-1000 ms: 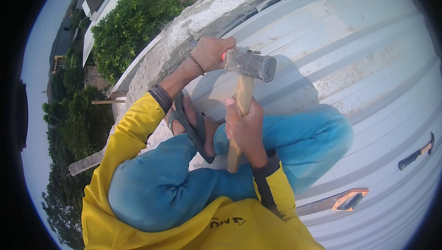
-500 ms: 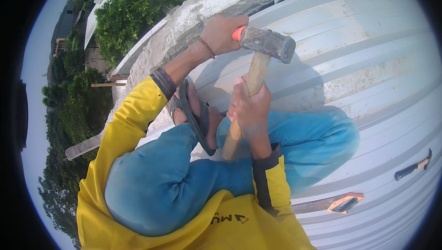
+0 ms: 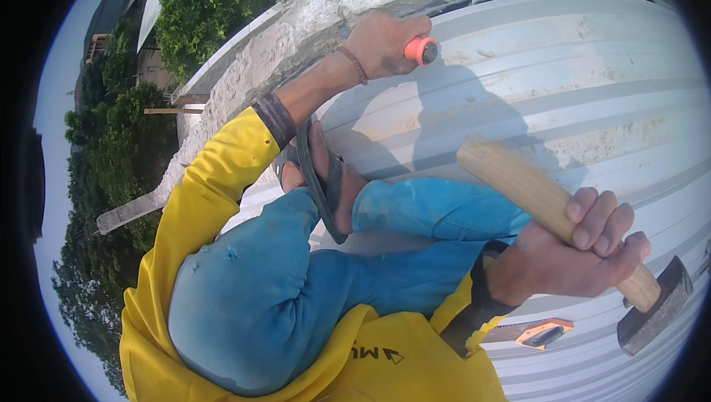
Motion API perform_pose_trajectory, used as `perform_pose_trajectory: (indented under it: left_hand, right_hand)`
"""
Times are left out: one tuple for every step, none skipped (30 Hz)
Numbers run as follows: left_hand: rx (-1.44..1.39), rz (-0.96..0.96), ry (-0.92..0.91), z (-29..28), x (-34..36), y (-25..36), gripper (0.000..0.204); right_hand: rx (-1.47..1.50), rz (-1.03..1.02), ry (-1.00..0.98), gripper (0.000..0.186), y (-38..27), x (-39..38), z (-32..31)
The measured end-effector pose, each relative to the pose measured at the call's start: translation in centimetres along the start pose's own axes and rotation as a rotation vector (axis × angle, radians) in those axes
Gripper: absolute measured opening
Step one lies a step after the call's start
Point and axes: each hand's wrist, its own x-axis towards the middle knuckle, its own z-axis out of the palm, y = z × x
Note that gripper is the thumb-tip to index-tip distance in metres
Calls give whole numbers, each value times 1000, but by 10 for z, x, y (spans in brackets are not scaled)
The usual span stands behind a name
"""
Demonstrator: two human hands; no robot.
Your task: The person sits on a corrugated metal roof and uses a hammer and a chisel to chip away at a concrete ridge along the roof's edge. They repeatedly strike the chisel to break off pieces of the concrete.
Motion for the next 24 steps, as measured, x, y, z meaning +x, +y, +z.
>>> perform_pose_trajectory:
  left_hand:
    - [26, -20, 4, -3, -4, -4, 28]
    - [32, -14, 2, -1, -4, -6, 27]
    - [25, -3, 0, 3, -3, -4, 27]
    - [35, 9, -5, 8, -8, -6, 27]
    - [50, 21, -4, 7, -11, -13, 26]
    - [65, 32, -4, 9, -11, -20, 26]
    - [97, 12, 3, 7, -13, -17, 28]
    - [84, 14, 16, 9, -16, -13, 28]
    - [73, 12, 29, 11, -16, -13, 27]
    - [81, 19, 60, 7, -11, -16, 27]
    - [72, 17, 62, 8, -14, -14, 27]
    - [70, 27, 76, 7, -9, -13, 27]
    - [60, 54, 95, 8, -2, -10, 27]
    - [59, 43, 91, 10, -3, -10, 27]
    - [72, 26, 92, 10, -8, -13, 28]
    - [88, 5, 93, 8, -13, -16, 28]
    - [85, 12, 86, 7, -11, -14, 26]
    - [82, 20, 80, 6, -8, -11, 25]
    - [72, 51, 69, 8, -2, -5, 23]
    - [86, 25, 45, 5, -6, -6, 24]
    - [81, 24, 21, 4, -4, -4, 24]
    - [83, 5, -6, 3, -6, -6, 25]
    - [111, 54, -26, 3, -8, -10, 27]
    - [92, 57, -8, 4, -6, -14, 28]
  right_hand:
    - [58, 142, 56, 29, 37, -27, 6]
    - [-275, 230, 134, 21, 71, -66, 30]
    - [-243, 677, -35, 16, 105, -91, 9]
    - [-334, 1012, -176, 17, 113, -97, 8]
    - [-377, 1032, -206, 17, 107, -97, 5]
    - [-419, 1052, -235, 17, 102, -98, 2]
    - [-379, 994, -208, 17, 96, -94, 2]
    - [-358, 947, -171, 17, 83, -89, 6]
    - [-338, 901, -139, 18, 68, -84, 10]
    - [-283, 735, -124, 18, 53, -71, 11]
    - [-232, 585, -102, 19, 37, -57, 6]
    - [-151, 405, -167, 17, 21, -38, 1]
    - [-46, 266, -215, 24, -2, -14, 2]
    - [-120, 109, -302, 33, -22, 13, -6]
    - [-179, -18, -312, 41, -37, 37, -7]
    - [-95, 2, -362, 41, -50, 63, -22]
    - [-25, -2, -274, 43, -42, 59, -24]
    - [46, -5, -187, 45, -28, 50, -25]
    - [77, 75, -64, 36, 4, 8, 1]
    - [-218, 103, 147, 20, 53, -36, 27]
    - [-252, 450, 43, 15, 89, -75, 27]
    - [-324, 651, -47, 16, 100, -83, 14]
    - [-400, 841, -130, 18, 105, -90, 4]
    - [-476, 1030, -214, 20, 105, -93, -3]
